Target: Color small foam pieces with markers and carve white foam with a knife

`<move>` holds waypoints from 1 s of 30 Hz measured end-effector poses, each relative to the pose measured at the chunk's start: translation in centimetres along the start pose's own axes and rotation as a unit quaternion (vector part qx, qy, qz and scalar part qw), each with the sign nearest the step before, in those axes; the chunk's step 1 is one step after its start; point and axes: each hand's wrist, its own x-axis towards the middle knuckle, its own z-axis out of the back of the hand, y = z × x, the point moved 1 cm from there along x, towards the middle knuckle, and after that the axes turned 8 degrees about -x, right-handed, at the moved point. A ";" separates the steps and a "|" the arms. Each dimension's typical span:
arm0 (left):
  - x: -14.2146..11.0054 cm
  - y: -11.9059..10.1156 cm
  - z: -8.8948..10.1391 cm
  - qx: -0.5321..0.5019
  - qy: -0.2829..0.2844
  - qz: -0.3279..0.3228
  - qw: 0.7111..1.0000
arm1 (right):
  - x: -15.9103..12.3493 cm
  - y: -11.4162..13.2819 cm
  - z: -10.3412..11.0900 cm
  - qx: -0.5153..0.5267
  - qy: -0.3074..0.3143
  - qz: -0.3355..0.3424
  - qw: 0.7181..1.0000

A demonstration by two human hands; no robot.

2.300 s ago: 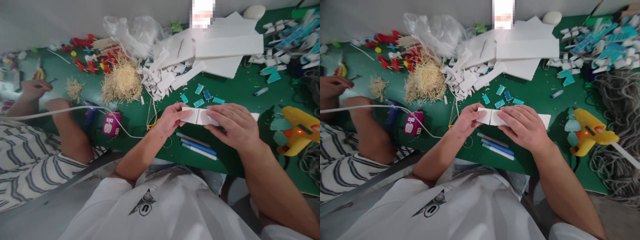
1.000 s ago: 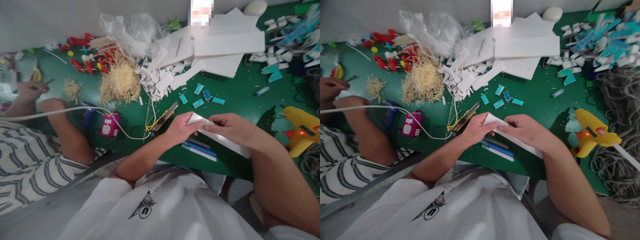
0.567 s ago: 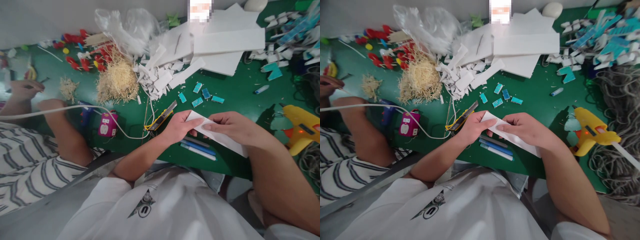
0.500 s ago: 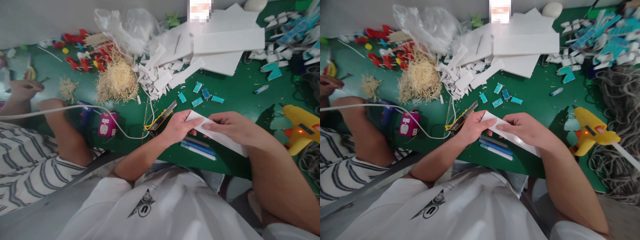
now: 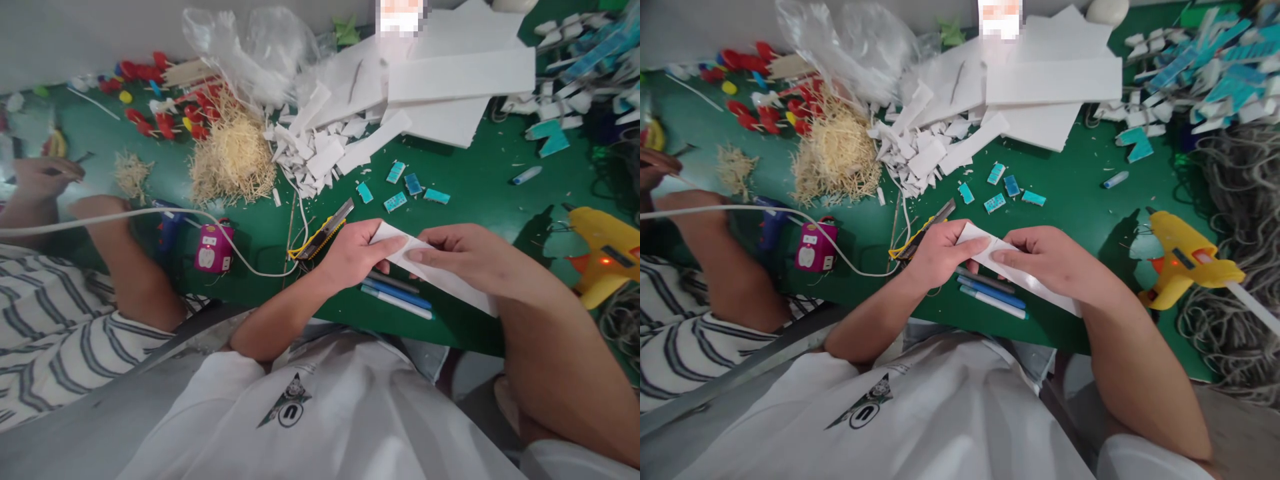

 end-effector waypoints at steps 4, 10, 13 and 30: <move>0.1 -0.8 1.5 0.006 -0.070 -0.068 0.995 | -0.7 -0.3 0.5 -0.006 -0.027 0.004 1.000; 1.0 -1.8 4.8 -0.015 -0.204 -0.200 0.958 | -1.1 -1.5 2.4 -0.022 -0.095 -0.063 0.993; 1.2 -1.3 4.2 0.016 -0.160 -0.169 0.972 | -0.7 -0.7 2.3 -0.045 -0.133 -0.072 0.988; 0.7 1.5 4.0 0.377 -0.041 -0.273 0.884 | 0.6 -6.3 3.8 0.138 -0.720 0.039 0.679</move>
